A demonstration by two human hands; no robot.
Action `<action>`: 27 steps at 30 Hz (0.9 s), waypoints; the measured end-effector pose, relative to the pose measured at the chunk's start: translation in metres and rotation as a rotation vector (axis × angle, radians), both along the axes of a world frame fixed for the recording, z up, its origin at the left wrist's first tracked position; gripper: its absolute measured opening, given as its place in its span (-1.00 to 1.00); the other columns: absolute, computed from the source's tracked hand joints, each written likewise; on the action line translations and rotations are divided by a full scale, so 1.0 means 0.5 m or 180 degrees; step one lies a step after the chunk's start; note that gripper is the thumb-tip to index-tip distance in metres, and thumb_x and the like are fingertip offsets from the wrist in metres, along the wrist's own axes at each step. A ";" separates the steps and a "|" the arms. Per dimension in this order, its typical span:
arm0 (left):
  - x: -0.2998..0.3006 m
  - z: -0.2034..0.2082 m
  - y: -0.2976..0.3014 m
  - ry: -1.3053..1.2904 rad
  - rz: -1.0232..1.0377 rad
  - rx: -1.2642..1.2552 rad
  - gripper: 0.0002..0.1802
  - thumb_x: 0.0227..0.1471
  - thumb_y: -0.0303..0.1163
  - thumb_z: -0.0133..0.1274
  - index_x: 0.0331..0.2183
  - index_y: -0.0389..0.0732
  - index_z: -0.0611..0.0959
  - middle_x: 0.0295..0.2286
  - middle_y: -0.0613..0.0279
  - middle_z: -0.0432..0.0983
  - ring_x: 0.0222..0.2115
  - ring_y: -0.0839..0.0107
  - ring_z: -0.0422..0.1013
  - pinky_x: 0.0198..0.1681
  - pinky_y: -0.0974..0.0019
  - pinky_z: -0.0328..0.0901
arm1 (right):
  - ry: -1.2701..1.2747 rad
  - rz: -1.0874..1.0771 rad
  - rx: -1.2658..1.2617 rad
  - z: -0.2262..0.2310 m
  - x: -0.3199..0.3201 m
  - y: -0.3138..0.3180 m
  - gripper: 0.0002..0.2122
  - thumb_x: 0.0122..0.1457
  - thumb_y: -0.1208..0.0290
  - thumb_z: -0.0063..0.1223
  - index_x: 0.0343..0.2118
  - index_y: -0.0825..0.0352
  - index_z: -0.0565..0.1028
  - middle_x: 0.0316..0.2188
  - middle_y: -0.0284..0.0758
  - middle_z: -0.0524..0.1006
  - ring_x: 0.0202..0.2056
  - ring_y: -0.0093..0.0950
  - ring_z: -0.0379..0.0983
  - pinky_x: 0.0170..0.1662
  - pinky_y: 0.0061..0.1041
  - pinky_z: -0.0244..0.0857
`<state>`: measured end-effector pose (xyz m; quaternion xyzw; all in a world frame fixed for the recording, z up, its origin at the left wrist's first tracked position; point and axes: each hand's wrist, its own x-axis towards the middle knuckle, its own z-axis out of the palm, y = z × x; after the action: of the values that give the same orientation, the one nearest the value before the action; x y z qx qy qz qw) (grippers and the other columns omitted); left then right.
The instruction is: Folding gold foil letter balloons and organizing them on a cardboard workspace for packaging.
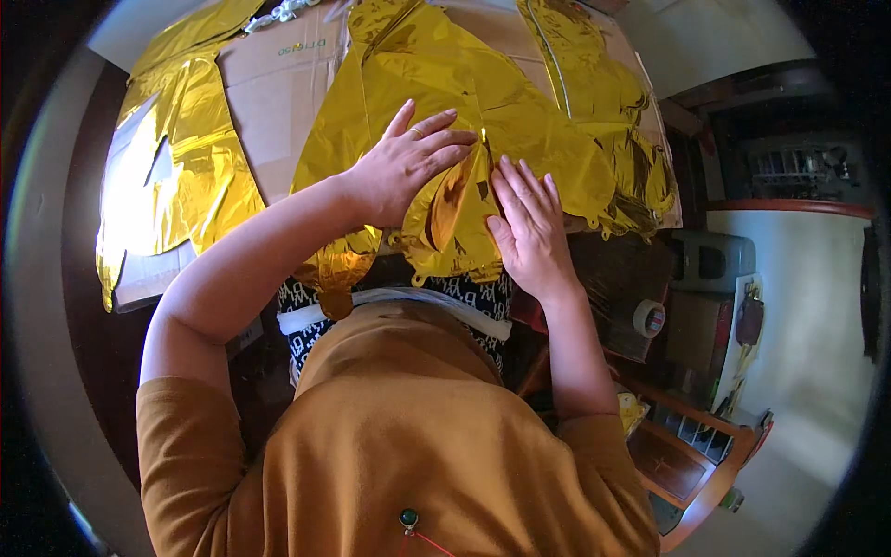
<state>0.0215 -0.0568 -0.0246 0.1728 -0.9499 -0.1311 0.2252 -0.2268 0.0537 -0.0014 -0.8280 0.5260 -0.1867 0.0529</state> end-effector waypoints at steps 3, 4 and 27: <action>0.002 -0.002 -0.003 0.0015 -0.0040 0.0013 0.53 -0.77 -0.31 0.40 0.33 0.13 -0.04 0.30 0.15 0.07 0.34 -0.05 -0.12 0.30 -0.42 -0.35 | 0.0138 0.0084 0.0043 0.007 0.003 -0.001 -0.44 0.30 0.15 -0.07 0.28 0.33 0.21 0.34 -0.19 0.13 0.33 -0.17 0.06 0.38 -0.03 -0.23; 0.003 -0.005 -0.003 0.0065 -0.0049 0.0006 0.52 -0.76 -0.32 0.40 0.32 0.11 -0.03 0.30 0.16 0.07 0.35 -0.04 -0.13 0.30 -0.42 -0.35 | 0.0194 0.0112 0.0045 0.010 0.004 -0.001 -0.42 0.30 0.14 -0.07 0.29 0.33 0.19 0.35 -0.18 0.11 0.33 -0.16 0.06 0.38 -0.03 -0.23; -0.013 0.043 0.012 -0.0388 0.0426 0.0478 -0.03 -0.25 -0.35 0.27 0.24 -0.04 0.28 0.21 0.20 0.24 0.31 0.14 0.01 0.35 -0.28 -0.30 | 0.0655 0.0245 0.0299 0.021 0.017 -0.006 -0.31 0.23 0.02 -0.04 0.30 0.39 0.15 0.36 -0.15 0.06 0.38 -0.15 -0.10 0.38 -0.01 -0.31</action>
<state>0.0151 -0.0508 -0.0032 0.2599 -0.9356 -0.1759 0.1617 -0.2185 0.0508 0.0094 -0.8590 0.5047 -0.0737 0.0446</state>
